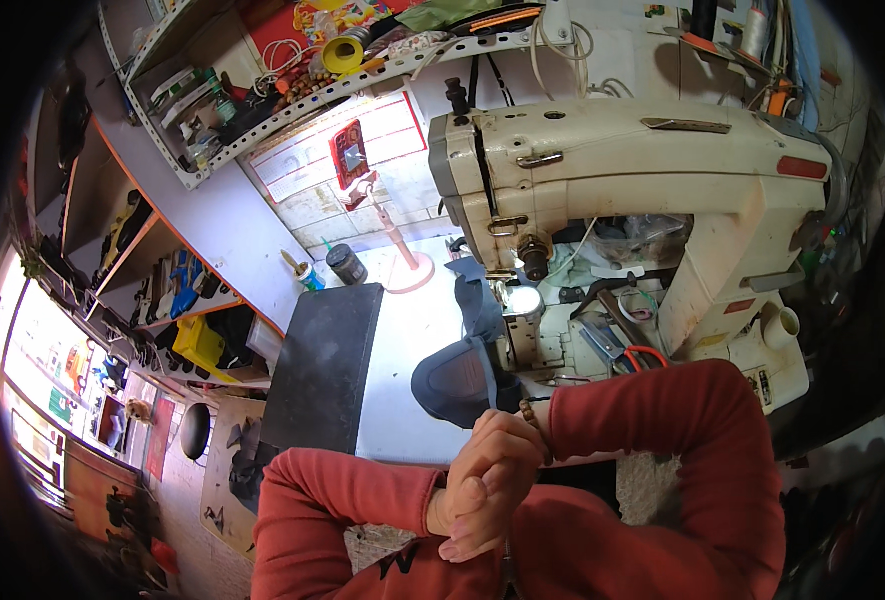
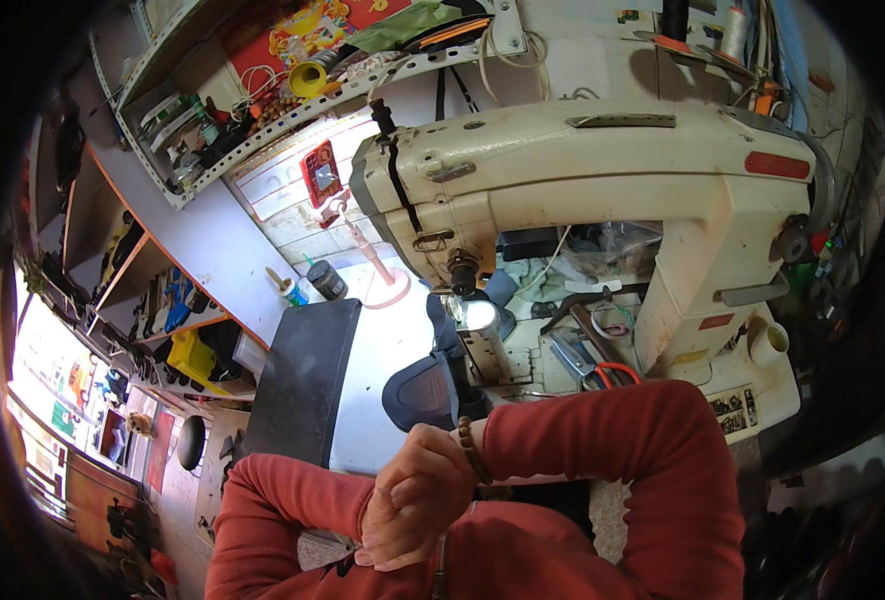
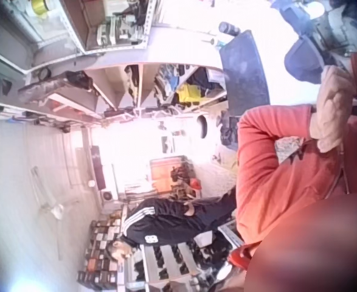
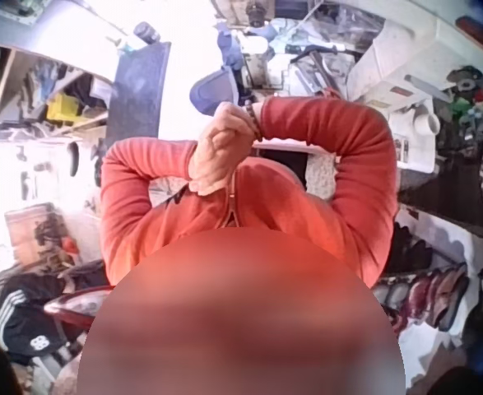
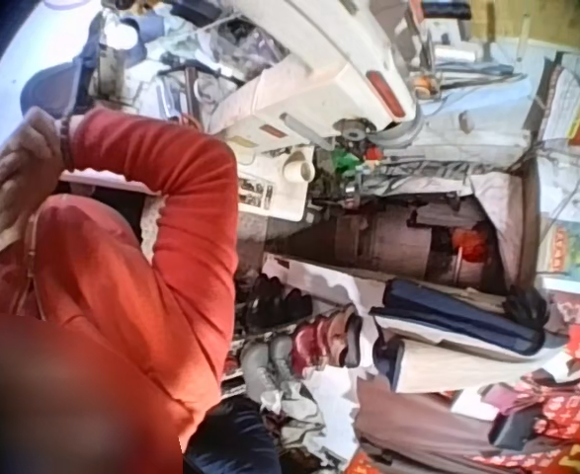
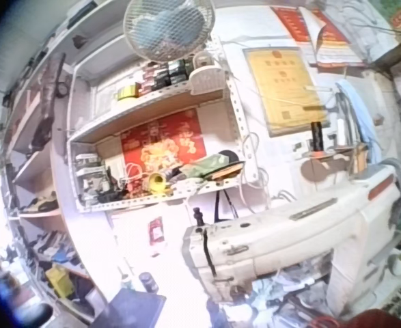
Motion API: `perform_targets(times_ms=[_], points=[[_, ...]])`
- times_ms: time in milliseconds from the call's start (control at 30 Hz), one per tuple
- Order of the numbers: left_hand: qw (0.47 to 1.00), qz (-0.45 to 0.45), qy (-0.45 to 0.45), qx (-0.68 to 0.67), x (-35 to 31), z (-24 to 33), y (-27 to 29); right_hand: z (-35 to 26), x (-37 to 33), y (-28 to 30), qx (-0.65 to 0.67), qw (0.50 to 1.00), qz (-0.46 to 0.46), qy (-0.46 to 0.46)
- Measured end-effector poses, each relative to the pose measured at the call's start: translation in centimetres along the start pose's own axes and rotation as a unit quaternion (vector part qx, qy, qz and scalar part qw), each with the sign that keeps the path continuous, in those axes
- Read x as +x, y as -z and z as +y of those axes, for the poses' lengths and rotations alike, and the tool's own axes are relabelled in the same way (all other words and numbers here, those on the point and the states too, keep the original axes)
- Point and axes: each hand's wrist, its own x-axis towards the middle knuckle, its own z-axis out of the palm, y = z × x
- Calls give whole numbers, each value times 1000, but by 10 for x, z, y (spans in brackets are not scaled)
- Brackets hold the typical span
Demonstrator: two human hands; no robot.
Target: The person uses a sewing machine to stitch a dark fabric piece. They guide the material under the needle, adjust the fabric with both hands, and trim excess thread with scissors. The work continues with repeated feeding and trimming actions.
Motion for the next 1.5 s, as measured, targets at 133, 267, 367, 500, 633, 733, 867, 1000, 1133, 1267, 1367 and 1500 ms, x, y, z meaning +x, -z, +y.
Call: perform_targets(times_ms=[133,267,367,500,633,733,867,1000,1133,1267,1367,1500], points=[[998,30,46,24,22,8,-2,23,-6,6,-18,999,-31,-5],[975,174,136,8,42,1,-9,53,-20,14,-36,997,-64,-11],[870,194,414,182,53,-30,3,67,-27,20,-50,993,-104,-18],[881,256,368,155,50,-67,37,69,-12,35,-83,987,-135,-31],[877,260,339,220,43,-82,40,65,15,52,-160,959,-209,-109],[878,262,327,232,42,-84,35,67,26,51,-162,960,-207,-94],[887,272,309,207,42,-92,31,72,28,47,-159,964,-190,-95],[893,286,298,178,43,-97,29,76,26,47,-142,968,-179,-102],[888,302,323,127,44,-96,30,80,23,46,-98,973,-173,-116],[891,304,321,106,44,-91,34,75,18,46,-17,973,-149,-173],[906,293,285,113,43,-80,35,64,15,48,-12,977,-149,-152],[912,326,249,16,43,-59,28,47,15,51,-20,980,-179,-86]])
